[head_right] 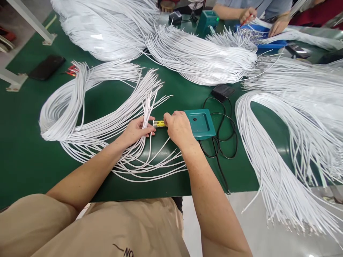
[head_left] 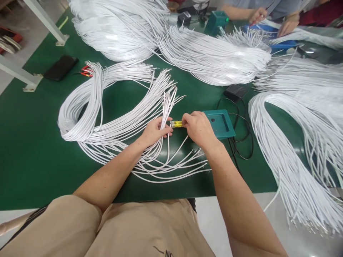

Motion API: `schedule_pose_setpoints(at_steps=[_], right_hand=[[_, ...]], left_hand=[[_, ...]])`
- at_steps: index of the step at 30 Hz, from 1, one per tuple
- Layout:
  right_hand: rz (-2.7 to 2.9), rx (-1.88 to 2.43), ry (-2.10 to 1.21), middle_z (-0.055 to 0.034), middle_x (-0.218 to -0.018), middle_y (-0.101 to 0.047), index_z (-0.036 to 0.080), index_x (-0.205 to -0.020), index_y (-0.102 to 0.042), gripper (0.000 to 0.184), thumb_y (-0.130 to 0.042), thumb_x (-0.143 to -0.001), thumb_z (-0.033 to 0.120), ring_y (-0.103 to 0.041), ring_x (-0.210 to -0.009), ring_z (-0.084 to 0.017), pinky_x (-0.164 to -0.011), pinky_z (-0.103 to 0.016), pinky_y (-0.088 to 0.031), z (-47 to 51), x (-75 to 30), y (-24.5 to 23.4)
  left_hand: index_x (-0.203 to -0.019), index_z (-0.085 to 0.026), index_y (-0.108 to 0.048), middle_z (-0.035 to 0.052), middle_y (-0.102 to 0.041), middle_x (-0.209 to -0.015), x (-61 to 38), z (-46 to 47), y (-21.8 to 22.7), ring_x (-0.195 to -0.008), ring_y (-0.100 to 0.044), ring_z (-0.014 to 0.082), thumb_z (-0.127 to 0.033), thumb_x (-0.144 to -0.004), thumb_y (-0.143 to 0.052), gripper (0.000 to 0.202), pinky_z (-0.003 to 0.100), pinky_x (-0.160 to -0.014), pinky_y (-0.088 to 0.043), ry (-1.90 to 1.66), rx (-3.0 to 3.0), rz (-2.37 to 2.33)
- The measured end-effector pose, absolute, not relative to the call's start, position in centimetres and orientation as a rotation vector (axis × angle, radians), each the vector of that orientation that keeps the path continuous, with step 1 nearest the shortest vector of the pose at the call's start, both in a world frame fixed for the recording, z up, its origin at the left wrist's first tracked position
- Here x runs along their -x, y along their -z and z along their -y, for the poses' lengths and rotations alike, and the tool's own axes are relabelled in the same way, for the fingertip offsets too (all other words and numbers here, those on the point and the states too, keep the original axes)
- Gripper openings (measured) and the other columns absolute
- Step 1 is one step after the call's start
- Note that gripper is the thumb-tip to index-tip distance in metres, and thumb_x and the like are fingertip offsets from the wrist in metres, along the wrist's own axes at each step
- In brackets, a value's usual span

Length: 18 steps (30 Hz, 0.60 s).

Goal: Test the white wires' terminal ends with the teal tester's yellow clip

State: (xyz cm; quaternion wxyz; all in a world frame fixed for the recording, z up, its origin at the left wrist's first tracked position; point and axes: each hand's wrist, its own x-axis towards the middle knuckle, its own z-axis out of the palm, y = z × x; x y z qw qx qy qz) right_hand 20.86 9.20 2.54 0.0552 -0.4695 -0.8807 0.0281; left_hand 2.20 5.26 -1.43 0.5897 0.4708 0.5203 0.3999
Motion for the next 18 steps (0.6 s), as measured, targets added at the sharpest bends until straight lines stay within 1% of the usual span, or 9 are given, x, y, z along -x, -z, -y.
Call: schedule_pose_setpoints(at_steps=[7, 11, 18], right_hand=[[2.669, 1.458, -0.091, -0.0071, -0.069, -0.058, 0.018, -0.084, -0.063, 0.023, -0.045, -0.080, 0.004, -0.049, -0.073, -0.022, -0.079, -0.032, -0.033, -9.20, -20.81, -2.78], [2.679, 1.468, -0.093, -0.0080, -0.069, -0.058, 0.017, -0.084, -0.063, 0.023, -0.045, -0.081, 0.004, -0.050, -0.073, -0.022, -0.079, -0.032, -0.034, -9.11, -20.78, -2.89], [2.686, 1.448, -0.044, -0.0081, -0.069, -0.058, 0.017, -0.083, -0.063, 0.023, -0.045, -0.080, 0.004, -0.050, -0.070, -0.022, -0.079, -0.033, -0.036, -9.38, -20.81, -2.56]], left_hand=[[-0.115, -0.018, -0.063, 0.0033, -0.071, -0.077, -2.32, -5.15, 2.14, -0.068, -0.069, 0.0169, -0.027, -0.071, -0.072, 0.046, 0.025, -0.059, -0.054, -0.930, -1.187, -1.312], [-0.113, -0.020, -0.066, 0.0019, -0.071, -0.075, -2.40, -4.84, 2.25, -0.066, -0.068, 0.0164, -0.029, -0.072, -0.070, 0.042, 0.027, -0.061, -0.054, -0.964, -1.291, -1.392], [-0.111, -0.022, -0.066, -0.0006, -0.071, -0.072, -2.57, -4.80, 1.88, -0.058, -0.063, 0.0145, -0.032, -0.071, -0.072, 0.041, 0.029, -0.066, -0.053, -0.916, -1.387, -1.468]])
